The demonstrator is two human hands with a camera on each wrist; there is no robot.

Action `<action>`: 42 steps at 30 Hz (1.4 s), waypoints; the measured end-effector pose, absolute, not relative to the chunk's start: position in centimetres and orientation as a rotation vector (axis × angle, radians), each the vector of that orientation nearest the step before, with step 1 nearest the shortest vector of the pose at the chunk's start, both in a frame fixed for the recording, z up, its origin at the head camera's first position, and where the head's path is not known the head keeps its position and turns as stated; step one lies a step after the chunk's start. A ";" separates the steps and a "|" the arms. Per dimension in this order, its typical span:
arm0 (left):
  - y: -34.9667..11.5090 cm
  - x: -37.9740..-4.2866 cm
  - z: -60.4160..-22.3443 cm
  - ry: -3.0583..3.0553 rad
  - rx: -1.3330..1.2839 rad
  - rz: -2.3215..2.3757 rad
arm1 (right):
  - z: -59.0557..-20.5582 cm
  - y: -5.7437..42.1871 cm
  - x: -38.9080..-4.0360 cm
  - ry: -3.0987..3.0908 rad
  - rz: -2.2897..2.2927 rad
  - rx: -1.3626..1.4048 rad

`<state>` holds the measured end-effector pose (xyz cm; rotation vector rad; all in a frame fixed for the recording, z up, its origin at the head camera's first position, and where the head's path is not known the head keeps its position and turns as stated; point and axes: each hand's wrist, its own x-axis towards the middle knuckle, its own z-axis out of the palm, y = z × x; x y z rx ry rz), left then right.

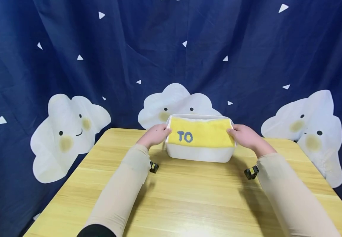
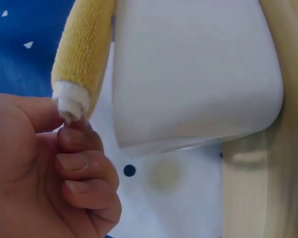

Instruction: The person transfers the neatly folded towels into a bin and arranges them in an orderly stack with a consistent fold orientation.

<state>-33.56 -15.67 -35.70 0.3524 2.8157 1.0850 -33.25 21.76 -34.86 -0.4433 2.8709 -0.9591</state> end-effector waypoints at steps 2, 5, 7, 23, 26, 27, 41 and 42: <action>-15.4 -34.2 -35.6 2.824 0.316 1.096 | -34.7 21.6 -33.9 2.863 -0.960 -0.409; -15.2 -35.2 -35.8 2.867 0.259 1.078 | -34.8 21.1 -34.7 2.850 -0.968 -0.373; -15.1 -35.6 -35.9 2.891 0.218 1.058 | -35.1 20.8 -35.2 2.851 -0.967 -0.348; -13.5 -36.3 -37.0 3.038 0.035 0.748 | -36.0 20.0 -36.2 3.000 -0.668 -0.237; -13.2 -36.2 -37.0 3.045 0.058 0.746 | -36.1 20.2 -36.1 3.037 -0.641 -0.249; -13.2 -36.1 -37.0 3.045 0.064 0.750 | -36.2 20.2 -36.0 3.045 -0.639 -0.249; -14.5 -33.8 -37.9 3.215 0.341 0.675 | -37.3 21.7 -33.7 3.109 -0.723 -0.131; -14.7 -33.4 -38.0 3.250 0.389 0.615 | -37.4 21.9 -33.3 3.122 -0.711 -0.133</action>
